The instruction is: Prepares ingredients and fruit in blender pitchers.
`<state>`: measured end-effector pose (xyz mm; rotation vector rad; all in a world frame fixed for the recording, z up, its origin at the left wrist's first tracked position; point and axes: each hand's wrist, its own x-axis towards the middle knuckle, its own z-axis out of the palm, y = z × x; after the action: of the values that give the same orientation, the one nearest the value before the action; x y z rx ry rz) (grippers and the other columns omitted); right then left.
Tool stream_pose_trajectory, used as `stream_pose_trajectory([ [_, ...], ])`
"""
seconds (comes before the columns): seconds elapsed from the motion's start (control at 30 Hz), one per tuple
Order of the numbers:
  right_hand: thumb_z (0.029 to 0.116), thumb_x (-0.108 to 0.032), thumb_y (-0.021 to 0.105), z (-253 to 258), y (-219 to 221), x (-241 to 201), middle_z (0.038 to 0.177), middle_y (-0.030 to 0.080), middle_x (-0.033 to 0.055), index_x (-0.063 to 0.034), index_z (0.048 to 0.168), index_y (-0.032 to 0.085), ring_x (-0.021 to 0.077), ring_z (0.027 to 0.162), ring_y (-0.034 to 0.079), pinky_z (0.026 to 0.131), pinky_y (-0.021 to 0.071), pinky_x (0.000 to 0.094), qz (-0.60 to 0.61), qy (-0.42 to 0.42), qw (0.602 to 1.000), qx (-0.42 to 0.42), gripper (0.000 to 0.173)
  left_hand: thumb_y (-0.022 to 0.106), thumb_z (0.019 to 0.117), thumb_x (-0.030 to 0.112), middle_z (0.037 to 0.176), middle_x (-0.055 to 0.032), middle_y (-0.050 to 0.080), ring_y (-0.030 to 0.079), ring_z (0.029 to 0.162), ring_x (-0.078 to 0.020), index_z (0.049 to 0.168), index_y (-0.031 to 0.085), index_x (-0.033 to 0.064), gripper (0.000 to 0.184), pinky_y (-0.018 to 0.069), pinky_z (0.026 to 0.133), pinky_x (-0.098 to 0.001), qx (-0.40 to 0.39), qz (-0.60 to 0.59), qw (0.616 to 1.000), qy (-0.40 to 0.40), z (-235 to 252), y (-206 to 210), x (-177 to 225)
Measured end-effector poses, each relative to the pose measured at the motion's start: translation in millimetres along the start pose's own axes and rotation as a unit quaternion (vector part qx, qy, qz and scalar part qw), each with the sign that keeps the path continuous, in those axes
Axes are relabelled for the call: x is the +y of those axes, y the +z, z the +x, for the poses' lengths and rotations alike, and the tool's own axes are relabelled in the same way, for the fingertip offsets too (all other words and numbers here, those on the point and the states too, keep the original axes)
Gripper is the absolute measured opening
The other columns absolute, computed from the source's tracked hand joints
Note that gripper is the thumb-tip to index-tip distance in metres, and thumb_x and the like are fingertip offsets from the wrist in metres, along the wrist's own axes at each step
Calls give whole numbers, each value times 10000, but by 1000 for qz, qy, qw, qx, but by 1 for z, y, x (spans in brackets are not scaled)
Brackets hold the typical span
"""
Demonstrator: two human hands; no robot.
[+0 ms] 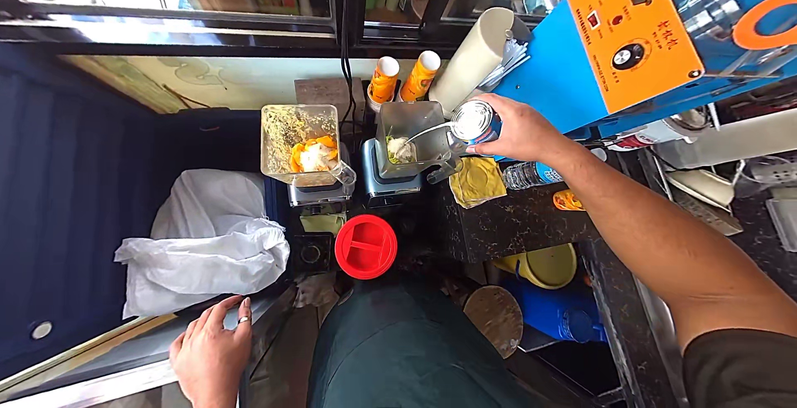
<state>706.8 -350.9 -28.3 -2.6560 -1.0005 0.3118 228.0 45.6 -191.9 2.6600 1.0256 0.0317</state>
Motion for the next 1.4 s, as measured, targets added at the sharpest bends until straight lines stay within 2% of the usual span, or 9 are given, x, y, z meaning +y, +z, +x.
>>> stream_pose_trajectory([
  [0.17,710,-508,888,-3,2,-3,1382,612,98,-182,1476,502,278,1217,627,991,529,545,-41,-1,999,-22,918,469,1003,473,1084,-89,748,677,1078,-323,1076,757,175,421,410,998,-615,-4,5,1000,-2,0,1,0],
  [0.43,729,-479,884,20,-14,-11,1373,618,118,-175,1472,498,315,1203,636,960,527,589,-62,-2,998,-21,890,457,1002,489,1100,-96,747,674,1084,-333,1073,759,170,445,402,1007,-628,-9,3,1000,4,0,0,-1],
  [0.57,728,-493,871,12,-16,-15,1336,635,98,-183,1455,509,299,1162,656,916,551,578,-83,-28,995,-39,870,452,1000,481,1090,-90,746,673,1080,-327,1066,757,169,442,404,1000,-619,-7,4,1000,-1,0,1,-1],
  [0.77,741,-514,851,12,-11,-19,1360,630,65,-199,1473,498,277,1161,659,905,553,572,-104,-31,992,-71,872,459,1001,471,1093,-87,747,674,1082,-325,1065,758,173,427,408,997,-617,-10,11,1000,-3,1,1,0],
  [1.23,742,-503,846,19,-8,-22,1348,628,58,-207,1459,504,276,1126,668,862,561,567,-102,-42,992,-59,848,453,1002,489,1113,-71,745,667,1100,-317,1059,768,194,436,400,996,-619,-25,24,999,-8,2,1,0],
  [1.4,741,-495,841,25,-11,-15,1323,637,75,-203,1448,508,294,1125,664,856,554,581,-100,-37,994,-39,835,463,1001,476,1117,-96,745,669,1102,-339,1061,768,177,431,404,1001,-634,-27,16,1000,-2,1,-1,1],
])
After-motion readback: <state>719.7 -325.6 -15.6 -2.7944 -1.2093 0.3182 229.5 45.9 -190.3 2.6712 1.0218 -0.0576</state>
